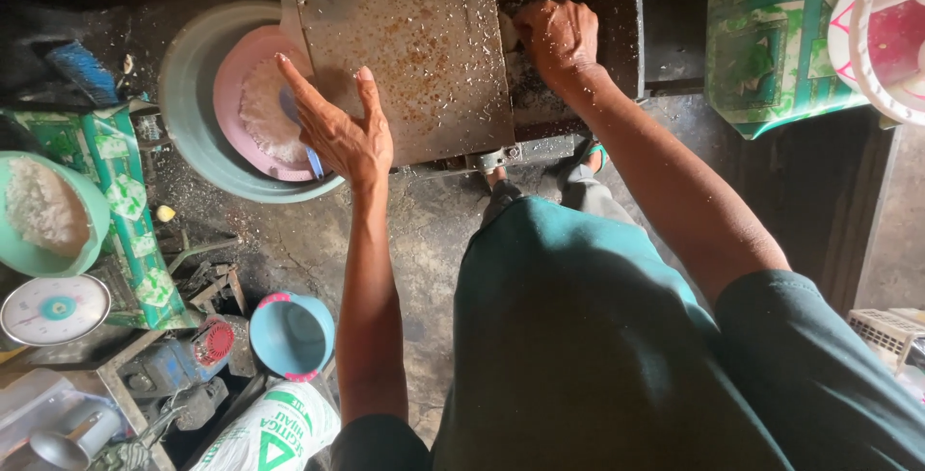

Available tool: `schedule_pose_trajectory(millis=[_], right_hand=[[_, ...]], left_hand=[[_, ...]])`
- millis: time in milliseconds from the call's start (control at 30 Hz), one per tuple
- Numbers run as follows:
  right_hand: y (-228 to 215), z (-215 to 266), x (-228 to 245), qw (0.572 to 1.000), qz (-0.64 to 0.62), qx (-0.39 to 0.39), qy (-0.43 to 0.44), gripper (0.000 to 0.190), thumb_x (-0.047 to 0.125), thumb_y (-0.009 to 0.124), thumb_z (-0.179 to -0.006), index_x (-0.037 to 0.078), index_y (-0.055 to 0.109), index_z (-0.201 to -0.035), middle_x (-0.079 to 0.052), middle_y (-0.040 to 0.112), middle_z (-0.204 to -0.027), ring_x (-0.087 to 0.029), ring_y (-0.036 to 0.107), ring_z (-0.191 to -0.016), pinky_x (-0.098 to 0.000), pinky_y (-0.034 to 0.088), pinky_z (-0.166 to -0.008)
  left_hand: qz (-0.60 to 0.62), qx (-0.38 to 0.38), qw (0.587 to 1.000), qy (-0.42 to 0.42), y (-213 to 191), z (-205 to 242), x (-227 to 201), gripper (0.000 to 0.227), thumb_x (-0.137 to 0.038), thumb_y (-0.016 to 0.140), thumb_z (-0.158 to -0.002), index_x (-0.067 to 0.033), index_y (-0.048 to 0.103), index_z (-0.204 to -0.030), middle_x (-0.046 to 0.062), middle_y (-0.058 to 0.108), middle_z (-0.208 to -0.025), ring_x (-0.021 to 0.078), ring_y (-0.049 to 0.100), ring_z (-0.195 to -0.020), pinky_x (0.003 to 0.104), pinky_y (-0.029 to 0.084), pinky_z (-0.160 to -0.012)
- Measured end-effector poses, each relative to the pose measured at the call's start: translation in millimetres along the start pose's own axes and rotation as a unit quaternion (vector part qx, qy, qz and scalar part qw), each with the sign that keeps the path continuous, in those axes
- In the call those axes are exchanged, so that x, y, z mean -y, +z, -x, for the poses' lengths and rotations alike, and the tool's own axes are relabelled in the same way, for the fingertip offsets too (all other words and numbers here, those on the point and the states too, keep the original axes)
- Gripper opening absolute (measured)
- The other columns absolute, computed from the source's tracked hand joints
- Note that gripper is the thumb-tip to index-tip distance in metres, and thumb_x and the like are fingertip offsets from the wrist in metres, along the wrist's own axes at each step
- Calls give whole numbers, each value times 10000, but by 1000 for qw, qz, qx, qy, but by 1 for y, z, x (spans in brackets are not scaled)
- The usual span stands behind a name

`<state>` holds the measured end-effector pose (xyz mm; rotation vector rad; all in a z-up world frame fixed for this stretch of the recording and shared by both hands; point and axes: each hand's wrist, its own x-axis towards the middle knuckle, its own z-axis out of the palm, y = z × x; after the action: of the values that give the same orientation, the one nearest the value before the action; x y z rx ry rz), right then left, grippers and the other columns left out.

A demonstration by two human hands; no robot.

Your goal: The person scrapes a white powdery substance from a machine chute into a pink bowl using a blue scoop. They then transfer the contents to a weighing scale and subsequently feed white chunks into a metal grinder, pushing them through with their hand.

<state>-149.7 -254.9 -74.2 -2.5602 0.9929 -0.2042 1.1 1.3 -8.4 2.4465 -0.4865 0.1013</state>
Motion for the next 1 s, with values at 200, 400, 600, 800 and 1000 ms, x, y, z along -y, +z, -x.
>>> schedule_pose_trajectory(millis=[200, 400, 600, 800, 1000], right_hand=[[13, -11, -10, 1000, 13, 5, 4, 303, 288, 580, -928, 303, 772, -694, 14, 669, -587, -208, 587, -490, -401, 430, -443], [56, -24, -23, 997, 63, 28, 24, 394, 143, 377, -900, 174, 635, -604, 25, 491, -553, -152, 488, -509, -387, 361, -431], [24, 1, -43, 998, 18, -60, 29, 175, 256, 587, -623, 243, 538, -455, -89, 470, -448, -67, 450, -469, -403, 357, -397], [-159, 39, -137, 935, -166, -278, -145, 143, 111, 675, -955, 219, 698, -864, 103, 614, -836, -91, 592, -798, -251, 445, -582], [-158, 93, -410, 933, -197, -265, 140, 248, 31, 574, -916, 135, 788, -985, -34, 762, -1025, -153, 770, -861, -263, 639, -633]], left_hand=[[1, -20, 1000, -4, 4, 0, 1, 838, -765, 445, -1021, -333, 49, -1621, 104, 351, -1668, 327, 736, -1214, 536, 496, -1067], [3, -3, 1000, -27, 2, 2, 1, 830, -847, 325, -994, -409, -20, -1609, 69, 282, -1704, 363, 591, -1369, 561, 454, -1076], [61, -9, 998, 33, 2, 7, -12, 750, -666, 552, -1098, -271, 143, -1587, 197, 620, -1473, 401, 670, -1268, 399, 551, -1022], [12, 10, 998, 54, 3, 10, -13, 692, -643, 531, -1208, -345, 46, -1603, 112, 334, -1687, 489, 573, -1429, 509, 497, -1167], [-43, -2, 994, 97, 4, 14, -37, 647, -551, 529, -1224, -192, 148, -1605, 215, 349, -1651, 548, 501, -1455, 592, 420, -1157]])
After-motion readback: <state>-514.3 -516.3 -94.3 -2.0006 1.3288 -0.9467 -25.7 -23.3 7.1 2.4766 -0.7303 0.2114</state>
